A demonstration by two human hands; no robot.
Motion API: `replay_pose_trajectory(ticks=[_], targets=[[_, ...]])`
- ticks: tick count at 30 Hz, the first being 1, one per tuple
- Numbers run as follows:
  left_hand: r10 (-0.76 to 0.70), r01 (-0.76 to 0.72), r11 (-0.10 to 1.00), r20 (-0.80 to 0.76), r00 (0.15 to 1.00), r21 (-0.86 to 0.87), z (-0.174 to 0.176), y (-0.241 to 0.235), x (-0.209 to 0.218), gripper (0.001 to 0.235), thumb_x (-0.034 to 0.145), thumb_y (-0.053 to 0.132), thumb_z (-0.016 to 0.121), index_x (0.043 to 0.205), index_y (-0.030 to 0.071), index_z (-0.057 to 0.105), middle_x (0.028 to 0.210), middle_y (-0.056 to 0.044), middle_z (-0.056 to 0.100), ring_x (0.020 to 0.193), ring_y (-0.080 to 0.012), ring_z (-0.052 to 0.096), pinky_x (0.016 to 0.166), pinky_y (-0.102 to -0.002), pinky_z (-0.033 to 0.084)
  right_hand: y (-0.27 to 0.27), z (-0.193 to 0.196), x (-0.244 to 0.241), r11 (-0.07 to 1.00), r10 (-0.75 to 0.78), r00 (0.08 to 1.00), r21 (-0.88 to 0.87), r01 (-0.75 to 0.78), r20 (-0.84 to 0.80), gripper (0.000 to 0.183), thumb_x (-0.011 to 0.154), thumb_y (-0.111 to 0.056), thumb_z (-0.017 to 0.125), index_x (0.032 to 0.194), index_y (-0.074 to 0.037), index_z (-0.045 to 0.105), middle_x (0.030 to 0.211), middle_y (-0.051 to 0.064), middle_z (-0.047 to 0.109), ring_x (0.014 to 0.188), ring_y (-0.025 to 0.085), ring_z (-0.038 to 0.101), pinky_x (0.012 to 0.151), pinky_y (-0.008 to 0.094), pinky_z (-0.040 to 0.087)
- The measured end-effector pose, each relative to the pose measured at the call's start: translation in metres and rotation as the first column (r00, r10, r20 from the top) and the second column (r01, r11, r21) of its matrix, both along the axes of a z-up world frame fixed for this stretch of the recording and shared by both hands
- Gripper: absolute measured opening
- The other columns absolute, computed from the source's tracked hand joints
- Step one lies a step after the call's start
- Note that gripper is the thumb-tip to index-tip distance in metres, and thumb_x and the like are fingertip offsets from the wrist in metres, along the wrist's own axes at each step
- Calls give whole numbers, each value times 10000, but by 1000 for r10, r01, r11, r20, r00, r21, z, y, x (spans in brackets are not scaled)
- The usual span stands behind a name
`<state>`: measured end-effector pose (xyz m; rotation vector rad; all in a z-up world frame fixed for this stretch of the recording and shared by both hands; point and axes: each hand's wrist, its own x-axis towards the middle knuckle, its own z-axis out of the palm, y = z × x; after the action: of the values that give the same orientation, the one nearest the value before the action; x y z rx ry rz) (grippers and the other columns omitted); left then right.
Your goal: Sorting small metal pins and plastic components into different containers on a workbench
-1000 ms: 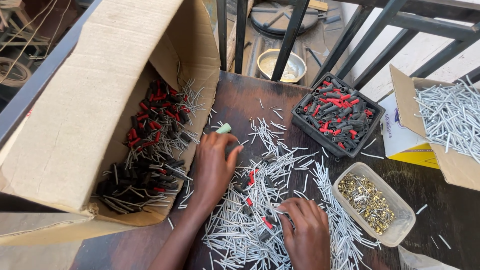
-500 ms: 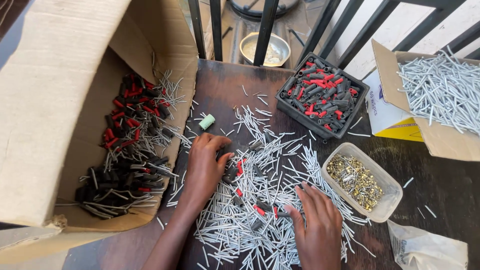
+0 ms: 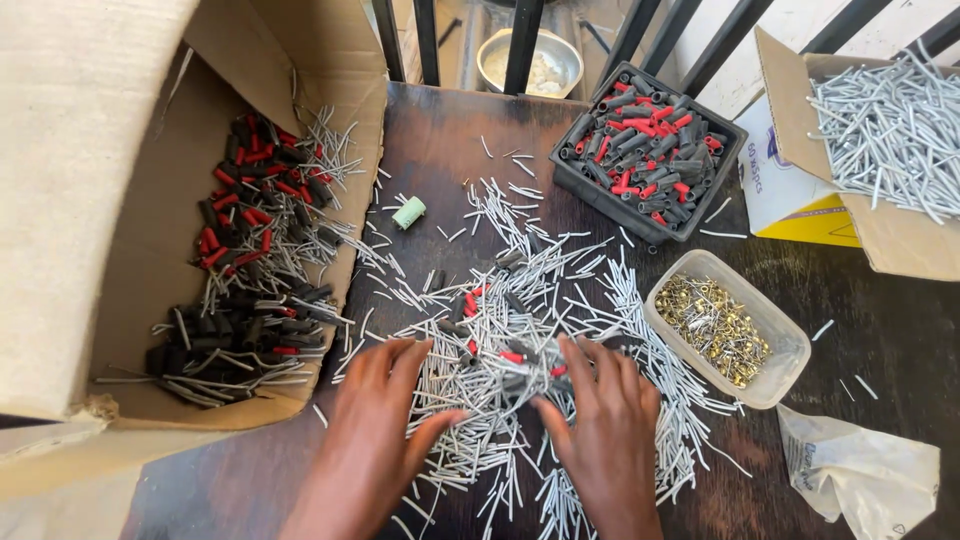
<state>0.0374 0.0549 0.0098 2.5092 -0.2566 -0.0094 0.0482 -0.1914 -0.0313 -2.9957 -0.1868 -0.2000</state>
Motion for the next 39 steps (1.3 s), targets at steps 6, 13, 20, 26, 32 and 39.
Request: replay_pose_trajectory(ticks=[6, 13, 20, 26, 32, 39], targets=[[76, -93, 989, 139, 987, 113, -54, -24, -35, 753, 838, 463, 783, 1461, 137, 511, 1549, -194, 421, 1451, -410, 334, 1107, -568, 350, 7, 2, 19, 991, -55, 995, -123, 45, -82, 607, 809, -205, 783, 1376, -200, 567, 1255, 81, 646, 1120, 235, 628, 882, 402, 561], [66, -71, 997, 255, 965, 8, -51, -38, -20, 445, 931, 355, 703, 1290, 99, 641, 1331, -180, 579, 1078, -359, 539, 848, -494, 476, 18, 19, 19, 979, 27, 989, 206, 3, -145, 565, 798, -17, 752, 1325, -166, 612, 1137, 48, 668, 1022, 218, 638, 827, 357, 604], [-11, 73, 971, 266, 964, -226, -31, -40, -8, 205, 899, 170, 736, 1101, 162, 699, 1188, -83, 661, 1058, -296, 616, 818, -443, 469, 10, 71, 2, 753, -9, 957, 628, 197, -289, 351, 878, -104, 643, 1192, -252, 693, 1257, -32, 684, 992, 133, 704, 571, 248, 629], [61, 63, 896, 261, 963, -440, 12, -45, 9, 202, 886, 306, 757, 1036, 172, 742, 1122, -34, 736, 1074, -204, 687, 930, -372, 478, -51, 41, -28, 844, -42, 997, 532, 68, -60, 400, 905, -194, 643, 1301, -206, 704, 1322, 9, 697, 1219, 179, 643, 967, 360, 532], [3, 59, 980, 307, 952, -192, -22, -46, 53, 200, 931, 167, 693, 1128, 145, 723, 1083, -55, 678, 1026, -269, 599, 807, -422, 416, -83, -9, -51, 966, -252, 922, -29, 255, -294, 773, 820, -684, 535, 1517, -374, 405, 1685, -28, 287, 1465, 302, 346, 1021, 608, 467], [-139, 141, 990, 281, 950, 11, -33, -58, 80, 342, 845, 173, 795, 1176, 130, 719, 1048, -97, 617, 967, -296, 550, 778, -451, 463, -3, 4, -28, 980, -14, 992, 193, 39, -127, 866, 863, -668, 625, 1595, -321, 317, 1706, 80, 185, 1529, 324, 183, 1139, 633, 179]])
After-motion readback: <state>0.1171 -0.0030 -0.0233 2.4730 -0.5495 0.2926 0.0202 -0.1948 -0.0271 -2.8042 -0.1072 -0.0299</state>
